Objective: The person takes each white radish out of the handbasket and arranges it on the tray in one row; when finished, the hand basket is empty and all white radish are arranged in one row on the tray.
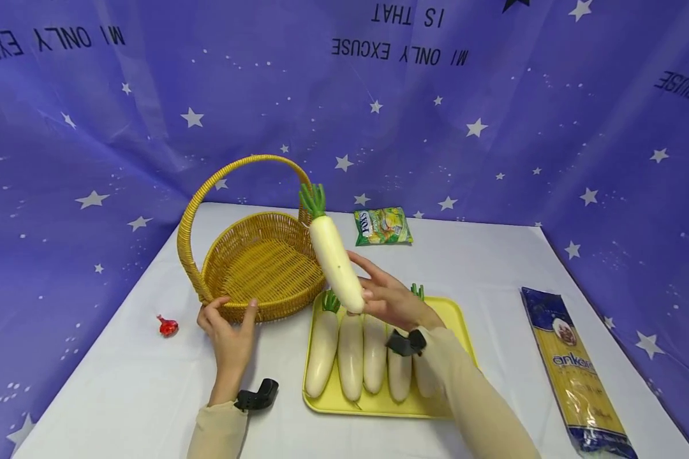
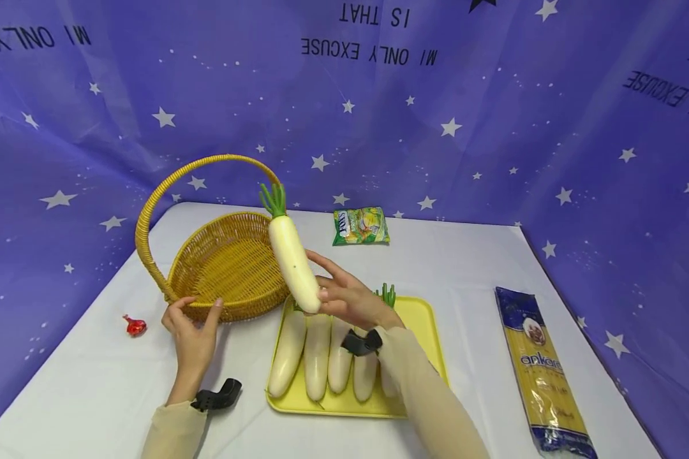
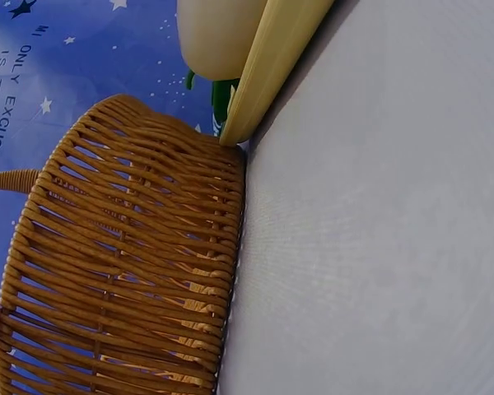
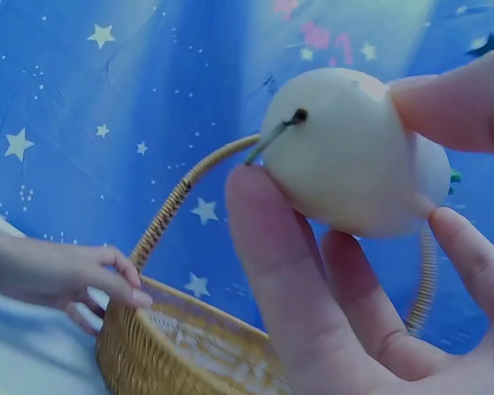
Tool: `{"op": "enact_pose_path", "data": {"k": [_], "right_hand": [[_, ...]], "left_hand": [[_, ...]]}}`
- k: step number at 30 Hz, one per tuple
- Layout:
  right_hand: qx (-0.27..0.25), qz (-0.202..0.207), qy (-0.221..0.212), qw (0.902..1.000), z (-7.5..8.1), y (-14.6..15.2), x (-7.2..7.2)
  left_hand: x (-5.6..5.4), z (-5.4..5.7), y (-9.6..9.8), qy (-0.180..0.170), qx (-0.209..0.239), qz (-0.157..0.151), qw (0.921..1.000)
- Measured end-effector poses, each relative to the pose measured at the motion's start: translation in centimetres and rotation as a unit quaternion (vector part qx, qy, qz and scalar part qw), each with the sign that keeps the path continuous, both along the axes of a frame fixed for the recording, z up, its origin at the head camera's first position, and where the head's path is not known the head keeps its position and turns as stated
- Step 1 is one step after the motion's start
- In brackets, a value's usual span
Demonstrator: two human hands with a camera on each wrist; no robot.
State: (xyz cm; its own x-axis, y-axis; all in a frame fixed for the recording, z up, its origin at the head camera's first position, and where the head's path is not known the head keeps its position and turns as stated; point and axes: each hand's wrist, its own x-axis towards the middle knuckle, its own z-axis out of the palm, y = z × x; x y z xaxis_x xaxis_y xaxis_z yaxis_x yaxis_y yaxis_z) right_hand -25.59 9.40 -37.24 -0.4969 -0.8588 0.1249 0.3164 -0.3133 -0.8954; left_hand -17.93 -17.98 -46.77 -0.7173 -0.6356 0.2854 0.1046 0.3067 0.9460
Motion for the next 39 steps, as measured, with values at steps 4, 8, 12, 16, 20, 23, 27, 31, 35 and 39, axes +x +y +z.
{"op": "enact_pose_path", "data": {"k": [4, 8, 12, 16, 20, 23, 27, 31, 35, 39], "right_hand": [[-0.030, -0.009, 0.000, 0.9995, -1.1, 6.0, 2.8], [-0.026, -0.048, -0.028, 0.9981, -2.9, 11.4, 5.7], [0.007, -0.103, -0.074, 0.9919, -4.9, 15.2, 8.1], [0.060, -0.148, -0.105, 0.9816, -6.8, 17.0, 9.2], [0.184, -0.209, -0.102, 0.9549, -7.3, 17.2, 9.5], [0.292, -0.255, -0.062, 0.9199, -7.2, 16.5, 9.6], [0.381, -0.292, -0.010, 0.8771, -7.0, 15.3, 9.7], [0.429, -0.321, 0.011, 0.8445, -6.9, 14.4, 9.9], [0.481, -0.357, 0.069, 0.7978, -6.6, 13.9, 10.0], [0.508, -0.382, 0.139, 0.7598, -6.2, 13.4, 10.1]], "left_hand": [[0.5, 0.0, -0.6, 0.001, 0.004, 0.009, 1.0000], [0.9, 0.0, -0.9, -0.002, 0.009, 0.006, 0.9999], [1.2, -0.1, -1.1, 0.002, 0.008, 0.004, 1.0000], [1.2, -0.2, -1.5, 0.005, 0.001, 0.013, 0.9999], [1.1, -0.1, -1.7, 0.005, -0.001, 0.020, 0.9998], [1.1, -0.1, -1.6, 0.005, 0.001, 0.019, 0.9998], [1.1, 0.0, -1.5, 0.003, 0.003, 0.015, 0.9999], [1.0, 0.0, -1.4, 0.003, 0.002, 0.013, 0.9999], [0.8, -0.1, -1.2, 0.002, 0.002, 0.012, 0.9999], [0.8, -0.2, -1.2, -0.007, -0.001, 0.012, 0.9999]]}}
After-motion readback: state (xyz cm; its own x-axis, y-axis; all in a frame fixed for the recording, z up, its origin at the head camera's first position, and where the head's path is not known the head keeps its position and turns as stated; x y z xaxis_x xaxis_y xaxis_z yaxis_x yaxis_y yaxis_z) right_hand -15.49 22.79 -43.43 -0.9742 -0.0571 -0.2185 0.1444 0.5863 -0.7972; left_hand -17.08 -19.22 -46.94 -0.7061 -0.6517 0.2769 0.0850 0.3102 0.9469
